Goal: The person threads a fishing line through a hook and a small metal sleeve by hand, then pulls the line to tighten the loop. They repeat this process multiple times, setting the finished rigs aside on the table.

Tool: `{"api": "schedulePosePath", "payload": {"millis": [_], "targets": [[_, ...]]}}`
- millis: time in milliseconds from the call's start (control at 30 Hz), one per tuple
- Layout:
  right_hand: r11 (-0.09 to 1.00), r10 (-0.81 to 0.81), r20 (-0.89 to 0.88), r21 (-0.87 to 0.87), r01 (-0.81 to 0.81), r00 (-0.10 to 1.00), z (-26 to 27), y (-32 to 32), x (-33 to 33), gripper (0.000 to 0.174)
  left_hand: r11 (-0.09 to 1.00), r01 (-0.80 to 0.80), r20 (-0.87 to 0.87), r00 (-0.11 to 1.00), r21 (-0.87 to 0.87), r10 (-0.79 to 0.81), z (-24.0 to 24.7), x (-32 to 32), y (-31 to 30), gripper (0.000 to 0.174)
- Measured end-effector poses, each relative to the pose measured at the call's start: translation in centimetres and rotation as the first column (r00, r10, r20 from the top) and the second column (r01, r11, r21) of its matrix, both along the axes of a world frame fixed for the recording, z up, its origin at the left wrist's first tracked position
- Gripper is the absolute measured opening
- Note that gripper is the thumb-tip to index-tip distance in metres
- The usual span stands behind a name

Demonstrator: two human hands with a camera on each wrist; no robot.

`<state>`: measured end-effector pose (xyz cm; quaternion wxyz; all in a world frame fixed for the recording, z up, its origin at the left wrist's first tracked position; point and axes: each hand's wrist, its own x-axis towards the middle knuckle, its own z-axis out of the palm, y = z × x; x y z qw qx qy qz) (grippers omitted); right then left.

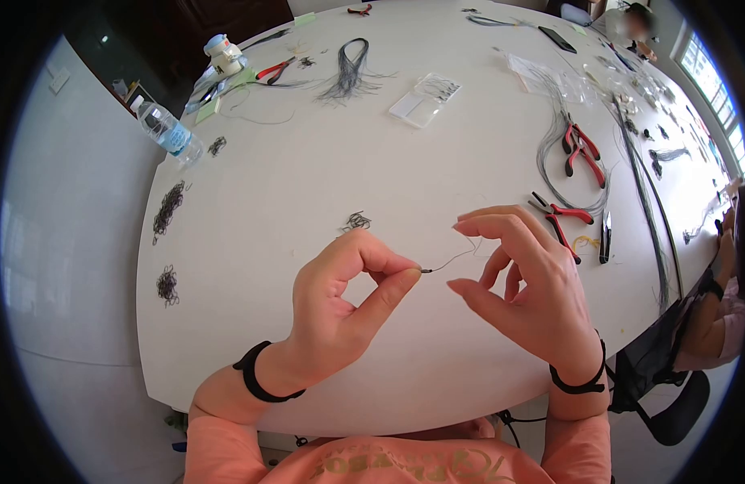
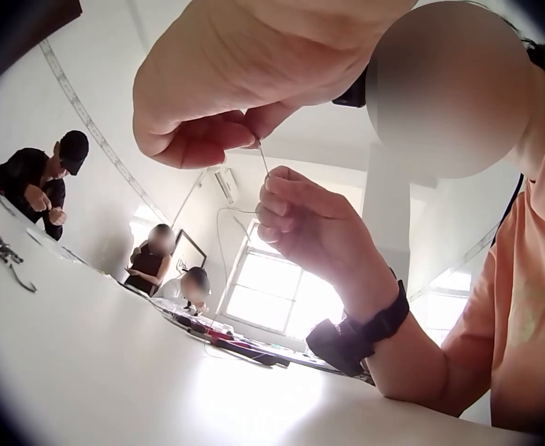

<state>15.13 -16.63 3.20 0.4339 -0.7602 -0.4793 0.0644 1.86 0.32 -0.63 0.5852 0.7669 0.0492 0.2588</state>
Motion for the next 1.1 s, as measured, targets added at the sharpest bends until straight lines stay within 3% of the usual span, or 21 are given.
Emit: {"api": "schedulePosePath", "payload": {"millis": [33,100,133,200,333,400,467,667,900,1100], "targets": [[1.0,-0.003,-0.003,0.001,0.003,1.0,0.2,-0.1,-0.2,0.023,0.997,-0.02,0.037,0.999,0.071,0.017,0.0,0.1,0.0,0.007],[0.997,0.068,-0.192,-0.006,-0.071,0.979,0.4,-0.4,-0.4,0.032,0.99,-0.04,0.072,0.997,0.139,0.03,-0.1,0.2,0.0,0.008],[0.998,0.065,-0.195,-0.007,-0.068,0.979,-0.1,-0.3,-0.6,0.032,0.982,-0.036,0.086,0.996,0.183,0.021,0.0,0.2,0.0,0.008],[0.974,0.152,-0.193,0.195,-0.114,0.969,-1.8,0.4,-0.8,0.028,0.973,-0.028,0.099,0.995,0.227,0.006,0.1,0.2,-0.1,0.009],[0.96,0.179,-0.101,0.236,-0.151,0.979,-2.4,0.6,-0.4,0.015,0.971,0.0,0.079,0.997,0.241,-0.02,0.3,0.1,0.0,0.008],[0.959,0.179,-0.106,0.242,-0.15,0.978,-2.2,0.6,-0.5,0.015,0.972,0.008,0.07,0.997,0.235,-0.025,0.3,0.1,-0.1,0.008],[0.958,0.181,-0.11,0.247,-0.149,0.977,-2.2,0.6,-0.5,0.014,0.996,-0.011,0.049,0.999,0.09,0.006,0.2,0.3,-0.4,0.007],[0.964,0.168,-0.13,0.227,-0.135,0.977,-2.3,0.6,-0.2,0.01,0.985,0.023,0.014,1.0,0.168,-0.026,0.7,0.1,0.6,0.008],[0.964,0.171,-0.134,0.226,-0.138,0.976,-2.5,0.7,-0.1,0.01,0.99,0.01,-0.018,1.0,0.139,-0.008,0.8,0.2,0.7,0.008],[0.97,0.175,-0.171,0.196,-0.141,0.97,-2.3,0.7,-0.4,0.01,0.941,0.04,-0.007,0.999,0.337,-0.04,1.5,-0.1,0.6,0.007]]}}
